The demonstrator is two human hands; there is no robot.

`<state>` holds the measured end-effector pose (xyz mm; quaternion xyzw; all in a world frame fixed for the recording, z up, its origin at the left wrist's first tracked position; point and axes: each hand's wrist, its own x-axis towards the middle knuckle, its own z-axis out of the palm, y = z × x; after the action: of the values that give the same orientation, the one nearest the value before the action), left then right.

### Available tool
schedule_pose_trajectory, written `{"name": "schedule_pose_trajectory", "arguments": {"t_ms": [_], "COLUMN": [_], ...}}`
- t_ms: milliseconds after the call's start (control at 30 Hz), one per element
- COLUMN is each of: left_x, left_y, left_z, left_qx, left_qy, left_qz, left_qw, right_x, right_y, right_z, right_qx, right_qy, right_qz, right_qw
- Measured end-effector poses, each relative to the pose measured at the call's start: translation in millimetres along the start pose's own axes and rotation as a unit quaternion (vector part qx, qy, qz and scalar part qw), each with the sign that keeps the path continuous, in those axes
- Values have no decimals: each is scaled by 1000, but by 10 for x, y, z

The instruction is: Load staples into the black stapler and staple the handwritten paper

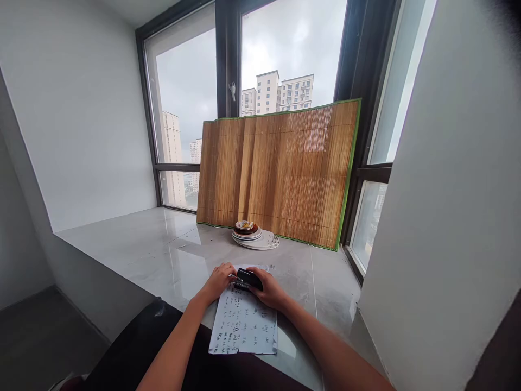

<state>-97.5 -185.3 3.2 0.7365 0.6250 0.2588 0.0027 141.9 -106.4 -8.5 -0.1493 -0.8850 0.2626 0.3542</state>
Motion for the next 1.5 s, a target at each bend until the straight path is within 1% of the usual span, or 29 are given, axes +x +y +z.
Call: {"name": "schedule_pose_trajectory", "arguments": {"t_ms": [233, 467, 667, 833, 900, 967, 1100, 1200, 1300, 1367, 1500], "left_x": [-10, 1, 2, -3, -5, -5, 4, 14, 18, 16, -1], "left_y": [-24, -26, -10, 16, 33, 46, 35, -10, -48, -53, -26], "left_z": [11, 3, -3, 1, -12, -33, -72, -83, -94, -111, -154], "left_qx": [-15, -43, -58, -53, -57, -74, -148, -203, -236, -244, -242], "left_qy": [4, 23, 32, 35, 39, 51, 91, 111, 129, 132, 107], "left_qz": [17, 35, 29, 24, 23, 26, 48, 54, 52, 53, 67], "left_qw": [1000, 998, 997, 998, 997, 996, 984, 971, 962, 959, 962], "right_x": [-1, 11, 7, 7, 12, 17, 22, 23, 20, 14, 0], "right_y": [8, 59, 20, 41, 46, 49, 71, 100, 123, 133, 158], "right_z": [-6, -9, -29, -17, -25, -45, -101, -136, -167, -188, -222], "right_qx": [1, 3, 7, 6, 22, 61, 179, 243, 296, 327, 365], "right_qy": [2, 37, 47, 54, 64, 78, 117, 147, 168, 177, 191], "right_qz": [12, 31, 30, 30, 32, 34, 50, 85, 116, 130, 150], "right_qw": [1000, 999, 998, 998, 997, 994, 976, 955, 933, 919, 899]}}
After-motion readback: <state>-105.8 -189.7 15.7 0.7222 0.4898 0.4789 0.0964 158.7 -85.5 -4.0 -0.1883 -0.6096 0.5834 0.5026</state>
